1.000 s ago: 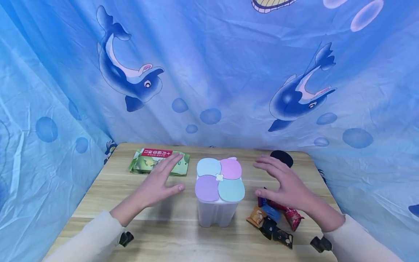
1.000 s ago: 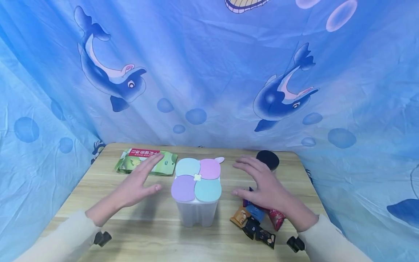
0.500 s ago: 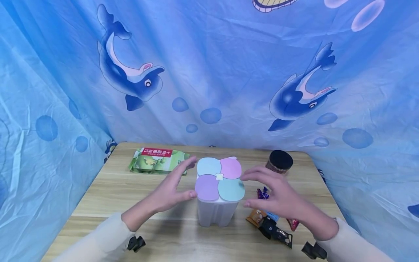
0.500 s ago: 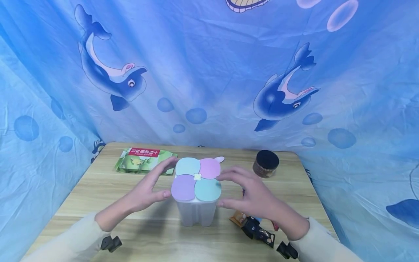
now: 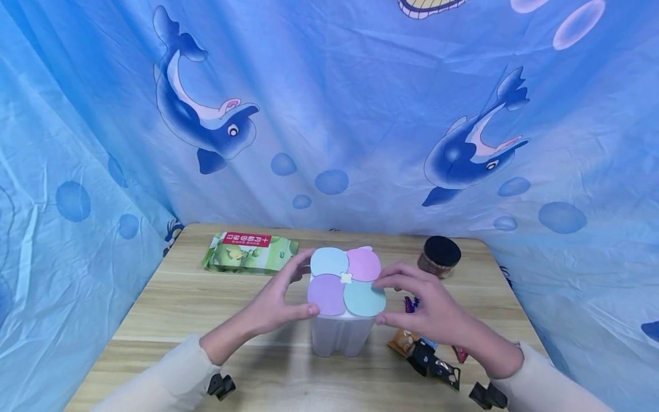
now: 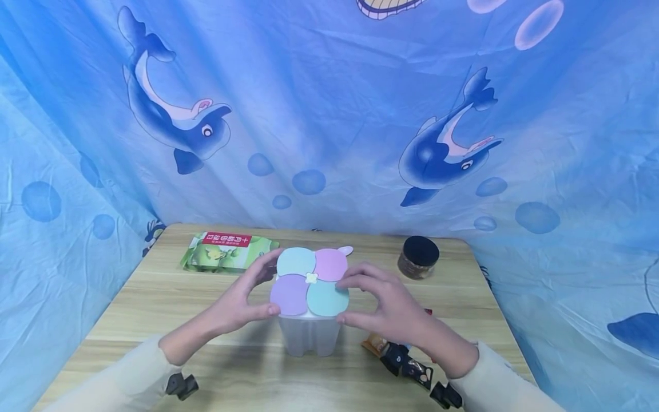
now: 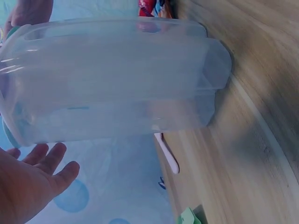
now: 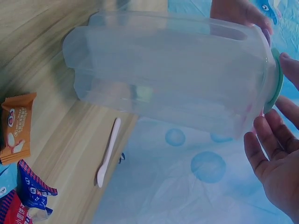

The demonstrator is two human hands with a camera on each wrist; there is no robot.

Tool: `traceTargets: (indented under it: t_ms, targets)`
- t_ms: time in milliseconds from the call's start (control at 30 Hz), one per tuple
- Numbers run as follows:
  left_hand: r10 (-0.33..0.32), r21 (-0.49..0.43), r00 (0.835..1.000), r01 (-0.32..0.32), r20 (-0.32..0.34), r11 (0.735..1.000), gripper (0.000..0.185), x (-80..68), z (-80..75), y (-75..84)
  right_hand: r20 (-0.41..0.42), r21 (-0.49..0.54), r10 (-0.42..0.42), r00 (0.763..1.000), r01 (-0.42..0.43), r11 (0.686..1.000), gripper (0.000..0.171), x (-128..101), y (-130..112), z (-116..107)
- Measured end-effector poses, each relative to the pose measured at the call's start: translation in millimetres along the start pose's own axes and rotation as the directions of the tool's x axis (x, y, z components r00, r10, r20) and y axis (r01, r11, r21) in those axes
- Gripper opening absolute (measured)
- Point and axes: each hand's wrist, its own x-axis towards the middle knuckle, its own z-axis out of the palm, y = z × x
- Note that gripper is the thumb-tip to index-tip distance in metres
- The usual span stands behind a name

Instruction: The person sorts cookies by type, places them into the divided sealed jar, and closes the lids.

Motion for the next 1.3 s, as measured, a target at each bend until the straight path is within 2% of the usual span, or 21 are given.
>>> traceTargets:
  t_ms: [267,467,600,667,767,867,967,1033,1133,1300]
  targets:
    - [0.003,-0.086,1.0,-0.003,0.002,0.996,0.097,1.8,2.3,-3.8,0.01,-0.006,-0.015,1.0,0.015,1.0,0.043,3,1,-1]
    - [0.025,-0.189,1.0,-0.026,-0.004,0.982,0.1,3.1,5.5,-9.2,0.022,-0.004,-0.019,1.0,0.019,1.0,0.045,5,3,-1]
    - [0.033,-0.247,0.999,-0.034,-0.008,0.968,0.099,4.0,8.3,-11.1,-0.009,-0.007,-0.032,0.999,0.032,0.999,0.045,4,6,2]
    - [0.029,-0.268,1.0,-0.03,-0.009,0.963,0.099,3.9,9.3,-12.2,-0.048,-0.019,-0.072,0.996,0.071,0.997,0.045,4,9,4]
    - [0.019,-0.281,1.0,-0.022,-0.012,0.96,0.099,3.1,10.0,-13.4,-0.129,-0.03,-0.182,0.975,0.18,0.983,0.042,4,15,11]
    - [0.016,-0.281,1.0,-0.019,-0.013,0.959,0.098,2.5,10.5,-13.3,-0.218,-0.024,-0.309,0.926,0.312,0.95,0.035,6,23,17]
    - [0.011,-0.274,1.0,-0.011,-0.004,0.962,0.097,1.9,11.5,-11.8,-0.284,-0.002,-0.361,0.888,0.376,0.927,0.029,8,29,21]
    - [0.009,-0.27,1.0,-0.008,0.003,0.963,0.096,1.6,12.2,-10.6,-0.303,0.017,-0.369,0.879,0.393,0.92,0.027,9,32,21]
    - [0.002,-0.269,1.0,0.001,0.011,0.963,0.096,1.0,12.7,-8.6,-0.296,0.045,-0.352,0.888,0.381,0.923,0.025,9,33,19]
    - [0.011,-0.288,1.0,-0.01,0.004,0.958,0.094,1.1,11.6,-7.2,-0.253,0.108,-0.26,0.932,0.295,0.949,0.028,12,29,11]
